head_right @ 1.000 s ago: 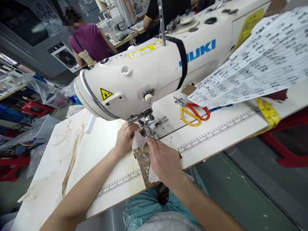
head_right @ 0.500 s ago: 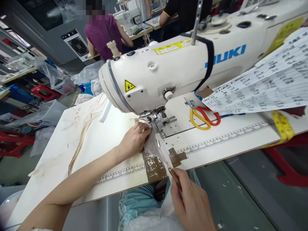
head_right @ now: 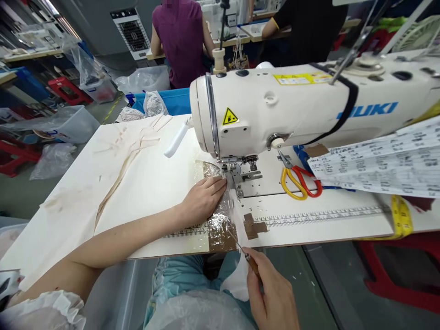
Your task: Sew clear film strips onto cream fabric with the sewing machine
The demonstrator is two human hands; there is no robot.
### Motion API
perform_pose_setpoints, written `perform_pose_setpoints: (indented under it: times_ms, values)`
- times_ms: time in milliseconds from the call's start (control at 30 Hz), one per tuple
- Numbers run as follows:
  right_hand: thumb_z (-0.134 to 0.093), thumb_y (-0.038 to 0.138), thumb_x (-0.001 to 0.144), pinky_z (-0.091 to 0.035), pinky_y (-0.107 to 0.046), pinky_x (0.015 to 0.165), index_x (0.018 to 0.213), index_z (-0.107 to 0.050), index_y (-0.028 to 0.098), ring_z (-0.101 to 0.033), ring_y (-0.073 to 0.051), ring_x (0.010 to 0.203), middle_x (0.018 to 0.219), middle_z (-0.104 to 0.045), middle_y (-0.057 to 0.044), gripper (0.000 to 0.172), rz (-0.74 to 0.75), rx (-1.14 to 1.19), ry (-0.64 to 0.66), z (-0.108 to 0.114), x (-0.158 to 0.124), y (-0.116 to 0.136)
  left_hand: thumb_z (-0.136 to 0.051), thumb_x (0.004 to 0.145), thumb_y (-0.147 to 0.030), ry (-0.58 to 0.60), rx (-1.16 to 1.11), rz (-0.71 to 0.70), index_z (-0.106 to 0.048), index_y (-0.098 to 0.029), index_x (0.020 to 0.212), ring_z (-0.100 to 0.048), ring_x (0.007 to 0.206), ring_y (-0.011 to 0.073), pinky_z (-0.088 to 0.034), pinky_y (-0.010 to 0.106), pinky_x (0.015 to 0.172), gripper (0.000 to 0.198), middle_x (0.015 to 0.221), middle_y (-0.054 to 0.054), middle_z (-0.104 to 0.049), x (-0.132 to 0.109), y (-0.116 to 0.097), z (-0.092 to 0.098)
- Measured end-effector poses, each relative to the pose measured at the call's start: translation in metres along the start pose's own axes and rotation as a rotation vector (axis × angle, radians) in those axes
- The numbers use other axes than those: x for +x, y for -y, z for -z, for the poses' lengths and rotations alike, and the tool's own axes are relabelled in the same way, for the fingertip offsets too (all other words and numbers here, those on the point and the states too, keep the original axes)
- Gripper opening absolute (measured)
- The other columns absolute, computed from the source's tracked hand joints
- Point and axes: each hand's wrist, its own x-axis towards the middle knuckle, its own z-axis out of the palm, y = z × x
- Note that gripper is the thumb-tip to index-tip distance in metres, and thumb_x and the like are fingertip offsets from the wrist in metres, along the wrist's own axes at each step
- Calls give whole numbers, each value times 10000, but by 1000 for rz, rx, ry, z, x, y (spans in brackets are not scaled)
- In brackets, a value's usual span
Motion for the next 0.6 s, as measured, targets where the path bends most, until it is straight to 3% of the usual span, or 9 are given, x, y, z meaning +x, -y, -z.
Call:
perform_pose_setpoints:
  times_ms: [100,400,467,600]
  values:
    - [-419,280,1018,-546,-166,573,1261,-578,224,-727,-159,752,1074,-736,-105,295,-35,8,9,-2,-4,-5,-389,942,-102,-2,-6,3,-587,-4,1241,-533,1198,279,-496,385,924,372,1325,176,-601,0,0,-1]
    - [-444,395,1005,-522,-207,456,1294,-621,203,-649,-148,524,1076,-737,-129,389,-294,123,105,9,6,2,-453,929,-136,-50,-221,69,-579,-56,1287,-506,1281,250,-454,425,1047,388,1353,109,-606,-5,10,1]
    - [-462,421,994,-536,-214,493,1301,-627,210,-672,-159,589,1150,-718,-133,407,-344,166,67,8,9,5,-432,939,-135,-45,-251,87,-578,-64,1292,-502,1294,248,-453,438,1061,389,1359,102,-603,-4,13,2]
    - [-610,498,905,-570,-230,627,1207,-701,218,-706,-235,904,1221,-694,-117,422,-518,415,-59,1,16,13,-416,941,-136,-49,-277,101,-565,-61,1308,-495,1313,255,-457,462,1075,404,1375,121,-587,0,18,-2]
